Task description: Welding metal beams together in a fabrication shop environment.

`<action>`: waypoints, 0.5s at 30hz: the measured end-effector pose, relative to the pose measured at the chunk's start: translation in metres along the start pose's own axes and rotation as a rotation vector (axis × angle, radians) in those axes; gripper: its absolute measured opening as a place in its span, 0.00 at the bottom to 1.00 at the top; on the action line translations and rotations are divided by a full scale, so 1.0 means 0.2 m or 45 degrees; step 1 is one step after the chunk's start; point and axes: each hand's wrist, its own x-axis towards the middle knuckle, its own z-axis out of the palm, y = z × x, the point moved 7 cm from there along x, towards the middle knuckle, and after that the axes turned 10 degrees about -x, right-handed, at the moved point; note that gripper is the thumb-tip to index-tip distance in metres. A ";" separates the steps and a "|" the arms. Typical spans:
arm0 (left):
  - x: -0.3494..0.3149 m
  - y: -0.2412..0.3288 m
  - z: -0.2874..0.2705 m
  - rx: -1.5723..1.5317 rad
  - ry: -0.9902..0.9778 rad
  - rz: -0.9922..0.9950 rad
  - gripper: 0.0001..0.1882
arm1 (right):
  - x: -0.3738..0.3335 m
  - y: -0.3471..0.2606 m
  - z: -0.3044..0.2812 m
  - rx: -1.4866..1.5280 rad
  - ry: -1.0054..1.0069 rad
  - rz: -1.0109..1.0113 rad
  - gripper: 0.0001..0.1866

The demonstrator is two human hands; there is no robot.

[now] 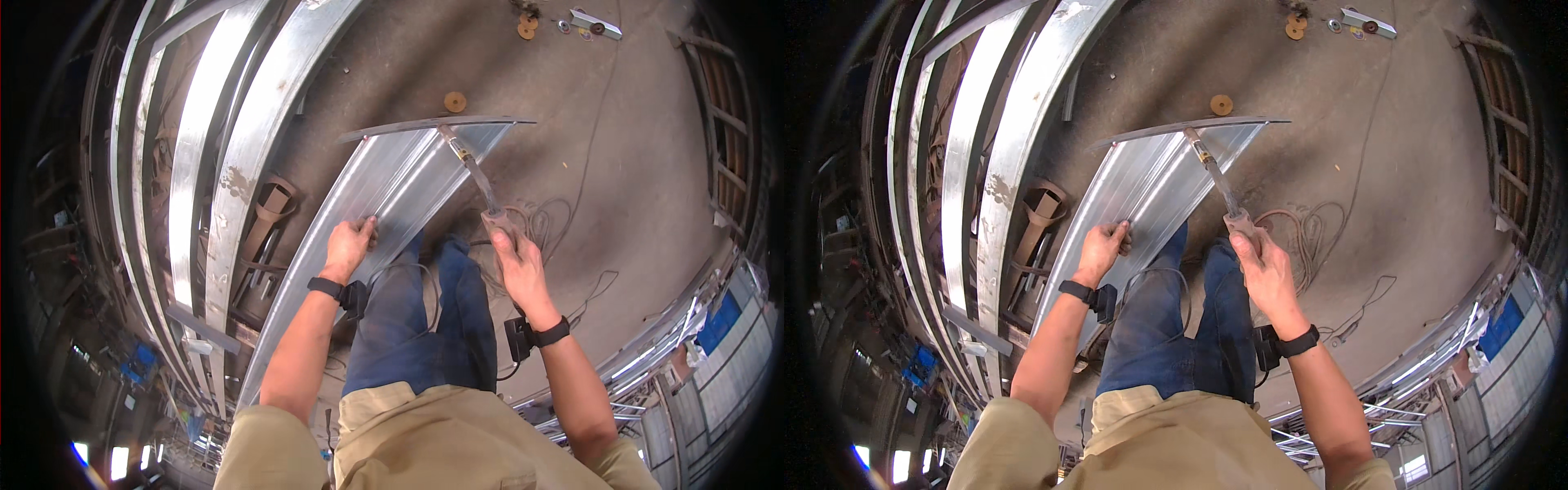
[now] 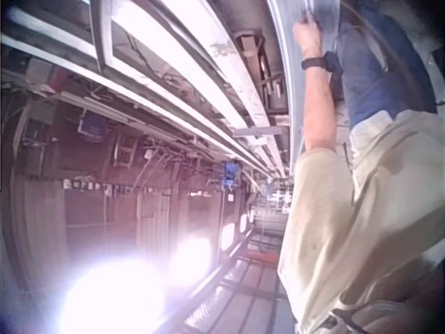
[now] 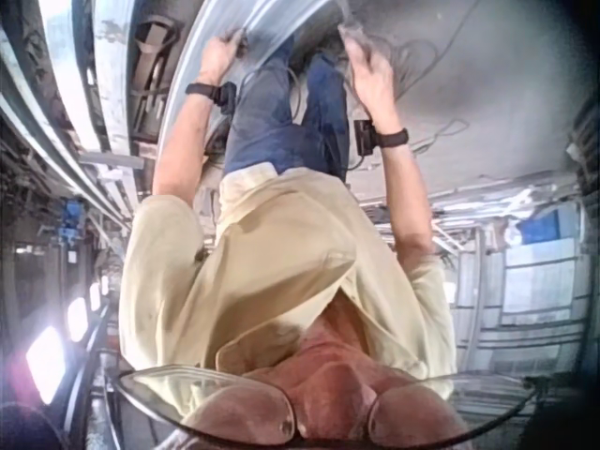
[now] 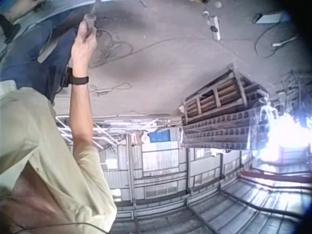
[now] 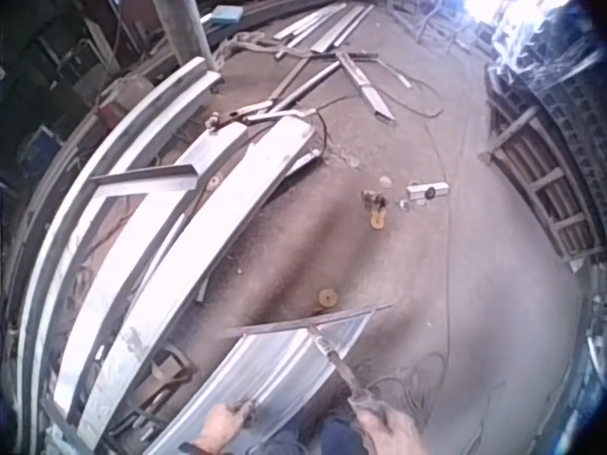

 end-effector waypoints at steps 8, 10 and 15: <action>-0.35 0.29 0.16 0.829 -0.156 0.195 0.22 | 0.00 -0.03 0.00 -0.248 0.182 -0.065 0.31; -0.45 0.26 0.17 0.736 -0.230 0.138 0.21 | -0.02 -0.04 0.00 -0.265 0.203 -0.080 0.31; -0.56 -0.01 0.15 0.370 -0.515 -0.247 0.18 | -0.02 -0.04 0.01 -0.334 0.180 -0.079 0.31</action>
